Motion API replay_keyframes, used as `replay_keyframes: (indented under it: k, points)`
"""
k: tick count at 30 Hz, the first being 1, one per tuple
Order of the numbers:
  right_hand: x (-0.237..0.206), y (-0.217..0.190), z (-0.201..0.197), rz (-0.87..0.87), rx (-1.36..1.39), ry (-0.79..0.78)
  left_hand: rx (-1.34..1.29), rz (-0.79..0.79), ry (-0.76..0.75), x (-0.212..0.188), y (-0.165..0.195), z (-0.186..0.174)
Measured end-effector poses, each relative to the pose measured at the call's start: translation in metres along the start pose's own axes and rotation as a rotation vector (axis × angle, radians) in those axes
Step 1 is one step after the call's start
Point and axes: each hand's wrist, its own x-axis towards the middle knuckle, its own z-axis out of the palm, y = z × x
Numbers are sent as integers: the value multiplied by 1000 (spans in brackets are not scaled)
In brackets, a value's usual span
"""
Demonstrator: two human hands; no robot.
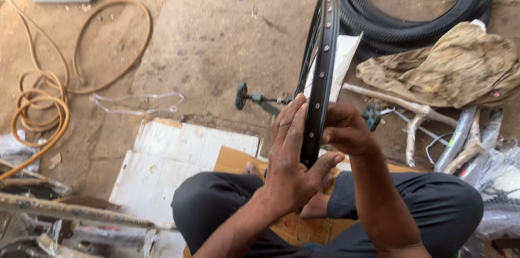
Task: The person is truing a bicycle wheel by rotating it and adjusting the rim and spokes.
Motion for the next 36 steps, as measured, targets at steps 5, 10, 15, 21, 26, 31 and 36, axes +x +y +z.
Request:
replay_keyframes:
  k: [5, 10, 15, 21, 26, 31, 36]
  points:
    - [8, -2, -15, -8, -148, -151, 16, 5, -3, 3, -2, 1]
    - [5, 30, 17, -326, -748, 369, 30, -12, 1, 4, -1, 2]
    - [13, 58, 26, -440, -923, 565, 85, -32, 2, 5, 1, -4]
    - [16, 42, 18, -382, -637, 411, 92, 36, 41, 8, 3, 2]
    - [7, 44, 41, -430, -589, 446, 53, -36, 97, 4, 8, 2]
    - [15, 46, 52, -573, -529, 547, 67, -110, 106, 6, 12, -2]
    - [31, 40, 56, -585, -678, 748, 17, -84, 120, 8, 13, -2]
